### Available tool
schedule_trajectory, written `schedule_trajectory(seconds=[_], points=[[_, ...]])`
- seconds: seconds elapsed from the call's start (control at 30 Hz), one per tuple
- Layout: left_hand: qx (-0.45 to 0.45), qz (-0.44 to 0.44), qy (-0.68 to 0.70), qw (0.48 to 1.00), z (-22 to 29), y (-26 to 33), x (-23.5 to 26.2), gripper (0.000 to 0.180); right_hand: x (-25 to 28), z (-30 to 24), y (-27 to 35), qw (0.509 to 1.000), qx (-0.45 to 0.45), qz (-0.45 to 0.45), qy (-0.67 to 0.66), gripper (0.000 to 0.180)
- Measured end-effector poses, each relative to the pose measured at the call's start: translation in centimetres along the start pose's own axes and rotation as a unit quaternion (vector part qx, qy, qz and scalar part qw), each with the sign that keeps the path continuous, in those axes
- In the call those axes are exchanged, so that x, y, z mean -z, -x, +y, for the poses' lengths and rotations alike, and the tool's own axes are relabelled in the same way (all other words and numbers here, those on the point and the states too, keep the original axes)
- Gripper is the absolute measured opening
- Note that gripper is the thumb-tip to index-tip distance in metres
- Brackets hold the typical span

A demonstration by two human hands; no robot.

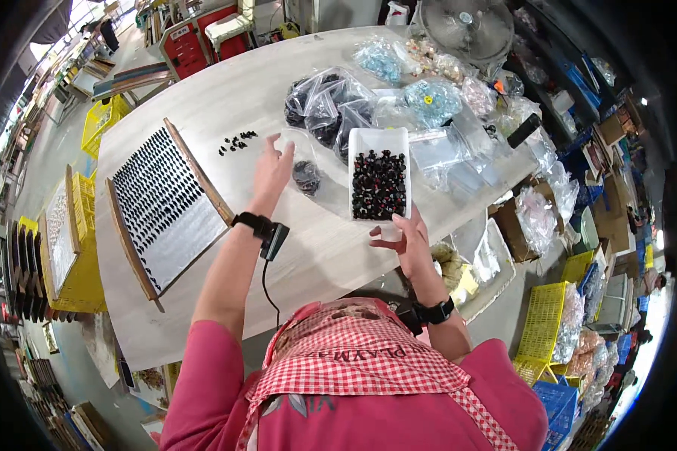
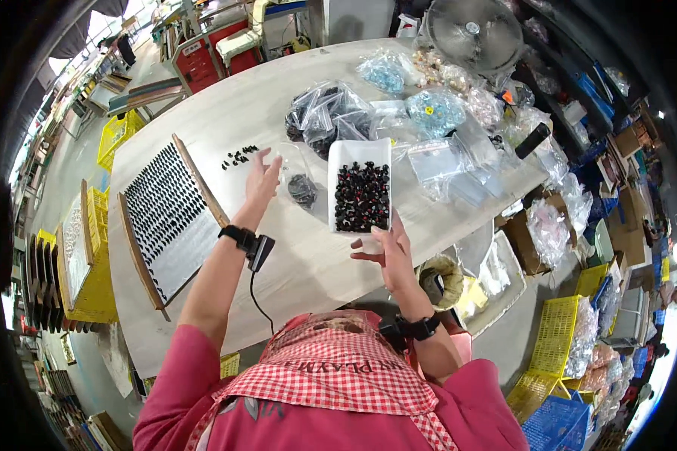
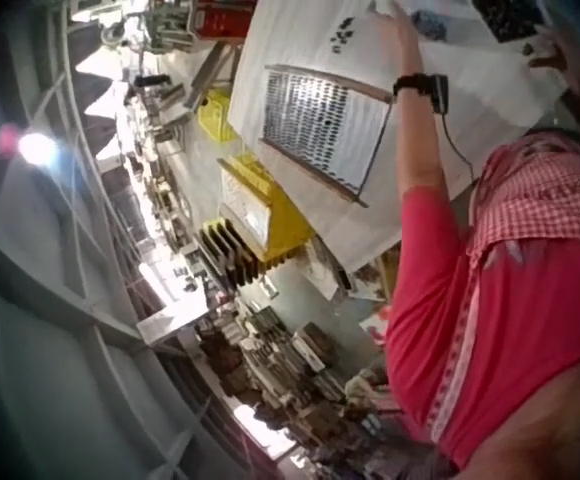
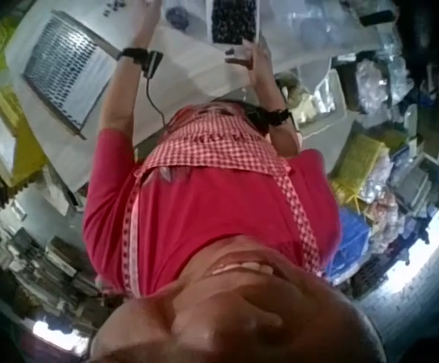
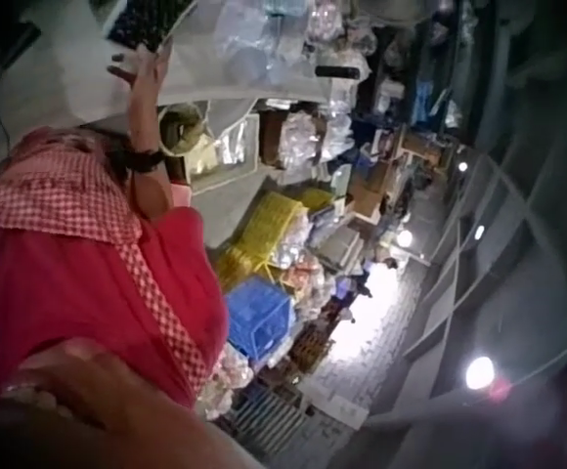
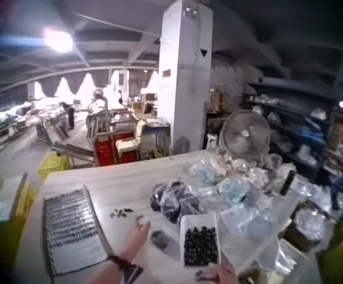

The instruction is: The person is placing small black plastic components into a wooden alignment jig and then transferring them to plastic bags.

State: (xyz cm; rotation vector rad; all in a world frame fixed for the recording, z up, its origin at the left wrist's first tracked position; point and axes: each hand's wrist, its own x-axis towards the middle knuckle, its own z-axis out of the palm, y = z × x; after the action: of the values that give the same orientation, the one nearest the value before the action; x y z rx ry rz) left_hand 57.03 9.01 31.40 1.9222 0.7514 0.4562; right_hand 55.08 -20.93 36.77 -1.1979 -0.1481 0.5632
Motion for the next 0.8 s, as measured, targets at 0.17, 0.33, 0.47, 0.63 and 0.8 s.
schedule_trajectory(seconds=[0.17, 0.33, 0.47, 0.63, 0.8], points=[[0.066, -0.055, -0.258, 0.962, 1.2, -3.4, -3.1, 0.044, 3.2, -1.2, 0.0, 0.999, -0.027, 0.010, 0.015, 0.058], [0.059, -0.013, -0.232, 0.971, -2.5, -3.7, -2.9, 0.038, 5.0, -1.5, -0.2, 0.999, -0.040, -0.010, 0.014, 0.061], [-0.069, 0.010, -0.094, 0.993, -4.4, -2.9, 0.0, 0.044, 5.1, -0.8, -0.7, 0.998, -0.064, -0.011, 0.000, 0.060], [-0.140, -0.112, -0.224, 0.958, -2.3, 2.2, 3.8, 0.056, 4.8, -0.3, -1.7, 0.994, -0.093, -0.066, -0.001, 0.059], [-0.134, -0.162, -0.303, 0.929, -2.5, 7.0, 5.7, 0.063, 3.3, -0.5, -3.1, 0.982, -0.094, -0.151, 0.059, 0.063]])
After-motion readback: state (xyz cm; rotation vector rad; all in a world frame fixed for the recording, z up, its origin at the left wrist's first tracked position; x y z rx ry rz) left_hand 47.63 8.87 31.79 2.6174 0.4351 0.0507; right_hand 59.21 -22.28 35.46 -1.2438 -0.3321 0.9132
